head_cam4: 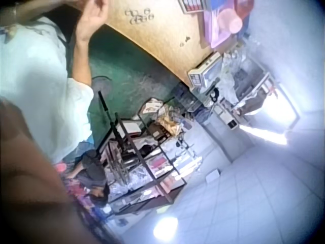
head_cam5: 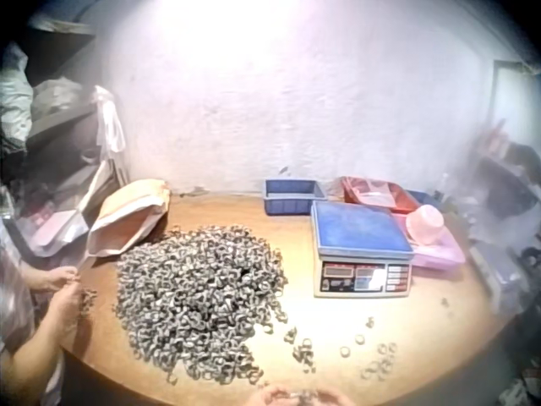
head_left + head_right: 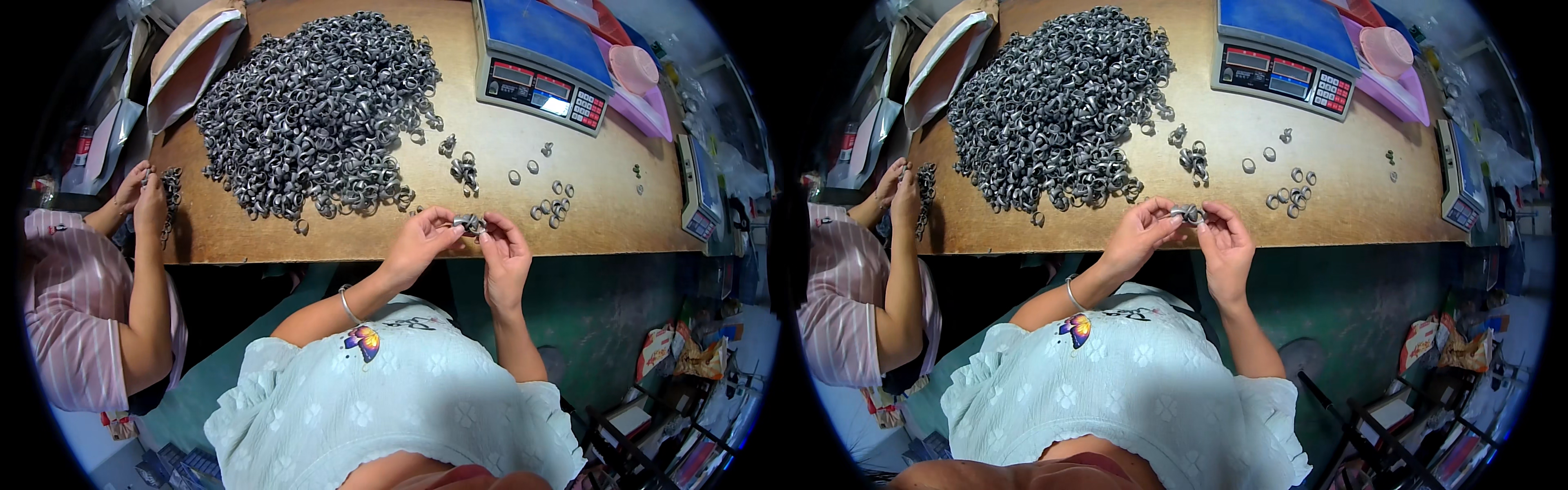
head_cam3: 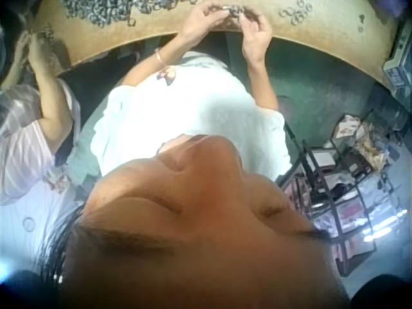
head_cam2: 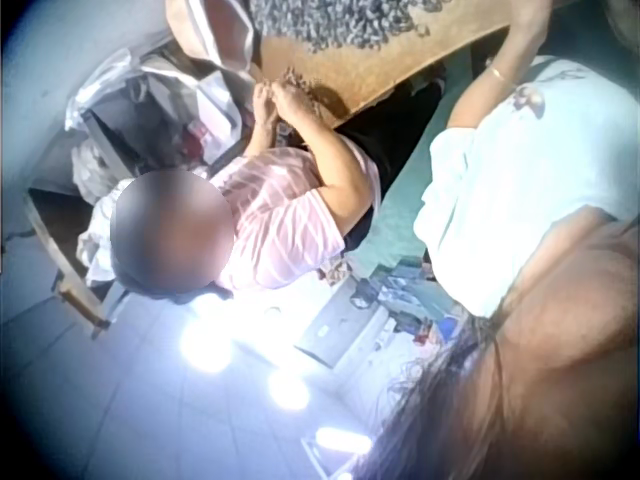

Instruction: The person takes a clear plastic bag, spreads it open, and begins filling it by hand with metal rings from a large pile on a wooden table. The person picks up small clusters of the rings and drops them into the bag.

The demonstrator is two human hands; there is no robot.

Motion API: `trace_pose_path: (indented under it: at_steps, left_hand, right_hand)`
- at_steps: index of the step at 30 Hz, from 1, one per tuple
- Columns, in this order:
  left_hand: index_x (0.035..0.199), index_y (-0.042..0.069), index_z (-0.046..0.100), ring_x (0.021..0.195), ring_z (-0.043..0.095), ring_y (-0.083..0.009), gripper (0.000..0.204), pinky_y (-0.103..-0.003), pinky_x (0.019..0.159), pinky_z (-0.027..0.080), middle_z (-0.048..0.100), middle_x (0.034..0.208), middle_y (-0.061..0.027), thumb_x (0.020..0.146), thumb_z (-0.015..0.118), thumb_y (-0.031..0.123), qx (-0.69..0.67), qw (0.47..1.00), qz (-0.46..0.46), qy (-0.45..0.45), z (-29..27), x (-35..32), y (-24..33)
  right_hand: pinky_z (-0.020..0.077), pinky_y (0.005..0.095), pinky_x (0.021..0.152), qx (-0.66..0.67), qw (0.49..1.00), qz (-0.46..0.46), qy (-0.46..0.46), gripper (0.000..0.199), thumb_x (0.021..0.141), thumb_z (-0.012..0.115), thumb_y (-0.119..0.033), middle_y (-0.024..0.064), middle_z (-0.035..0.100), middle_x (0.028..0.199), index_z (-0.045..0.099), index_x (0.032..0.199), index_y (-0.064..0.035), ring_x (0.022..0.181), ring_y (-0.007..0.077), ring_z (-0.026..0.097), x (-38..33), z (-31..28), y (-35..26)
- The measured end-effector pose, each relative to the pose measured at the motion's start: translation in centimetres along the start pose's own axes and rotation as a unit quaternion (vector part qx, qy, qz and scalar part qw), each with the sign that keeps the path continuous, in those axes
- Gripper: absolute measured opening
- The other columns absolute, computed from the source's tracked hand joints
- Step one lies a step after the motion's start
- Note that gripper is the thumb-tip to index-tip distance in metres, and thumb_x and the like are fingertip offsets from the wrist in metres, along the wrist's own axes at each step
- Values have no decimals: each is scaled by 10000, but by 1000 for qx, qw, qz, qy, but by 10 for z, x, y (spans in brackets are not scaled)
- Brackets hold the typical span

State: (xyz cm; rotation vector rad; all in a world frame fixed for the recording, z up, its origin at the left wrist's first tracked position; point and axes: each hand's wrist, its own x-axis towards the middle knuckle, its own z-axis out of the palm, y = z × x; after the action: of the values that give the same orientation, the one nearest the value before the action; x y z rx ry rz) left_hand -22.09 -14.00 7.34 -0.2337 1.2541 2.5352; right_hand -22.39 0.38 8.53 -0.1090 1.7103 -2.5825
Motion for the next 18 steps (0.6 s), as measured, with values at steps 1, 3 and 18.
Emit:
trace_pose_path:
  at_steps: [1,3,18]
  left_hand:
    - [983,-3,513,795,575,-95,171,-226,722,478,585,916,-57,848,575,82,19,1000,25,-4,1,0,0]
    - [1005,-8,511,856,573,-109,178,-256,765,493,580,961,-71,864,554,92,56,996,74,-13,2,0,1]
    - [1150,-35,473,844,548,-75,330,-207,712,472,550,947,-45,831,552,-8,50,998,27,-38,11,-7,17]
  right_hand:
    - [400,251,866,-5,1000,-5,-4,259,810,529,80,81,515,1032,508,1068,68,961,134,504,1,0,2]
    - [408,248,852,-21,999,-4,-24,252,807,531,84,71,512,1026,514,1058,66,949,127,503,2,2,0]
    - [418,221,780,-131,991,-7,-19,177,840,544,16,65,499,994,494,1010,15,884,100,502,0,-2,-3]
